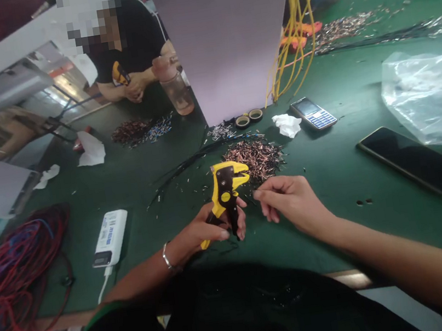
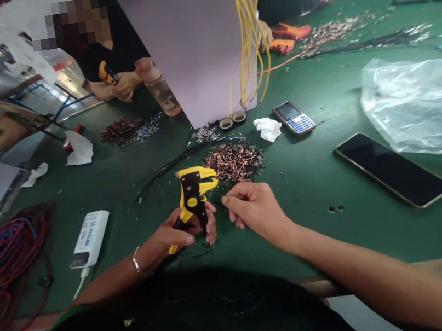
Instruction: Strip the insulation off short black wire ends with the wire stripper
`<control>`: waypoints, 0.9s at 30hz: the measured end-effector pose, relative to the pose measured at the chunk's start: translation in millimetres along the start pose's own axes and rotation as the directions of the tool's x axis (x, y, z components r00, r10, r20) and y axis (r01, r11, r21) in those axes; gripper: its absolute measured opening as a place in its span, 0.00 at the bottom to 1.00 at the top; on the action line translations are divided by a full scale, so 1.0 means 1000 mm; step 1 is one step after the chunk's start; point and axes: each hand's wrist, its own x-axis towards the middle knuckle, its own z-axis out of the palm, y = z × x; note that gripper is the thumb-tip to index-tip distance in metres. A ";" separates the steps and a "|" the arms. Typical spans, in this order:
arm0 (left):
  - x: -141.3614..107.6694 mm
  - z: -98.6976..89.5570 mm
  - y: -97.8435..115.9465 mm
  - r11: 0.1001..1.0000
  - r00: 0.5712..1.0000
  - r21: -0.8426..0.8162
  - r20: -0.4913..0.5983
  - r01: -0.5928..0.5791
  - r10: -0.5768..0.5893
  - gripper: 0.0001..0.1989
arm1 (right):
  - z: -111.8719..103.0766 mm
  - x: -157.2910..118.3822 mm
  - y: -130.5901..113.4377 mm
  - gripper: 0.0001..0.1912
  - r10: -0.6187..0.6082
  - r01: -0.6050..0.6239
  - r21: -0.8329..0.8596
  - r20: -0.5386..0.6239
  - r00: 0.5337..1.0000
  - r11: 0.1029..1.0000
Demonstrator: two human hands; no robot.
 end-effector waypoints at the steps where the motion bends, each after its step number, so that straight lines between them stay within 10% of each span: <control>1: 0.000 0.001 0.001 1.000 1.000 0.031 -0.002 0.000 0.000 0.30 | 0.002 -0.002 -0.001 0.10 0.009 -0.009 0.015 0.027 1.000 1.000; 27: -0.002 0.008 0.001 0.860 0.996 0.508 -0.025 -0.057 0.081 0.10 | 0.014 -0.012 -0.006 0.13 0.120 -0.183 0.226 0.266 0.956 0.957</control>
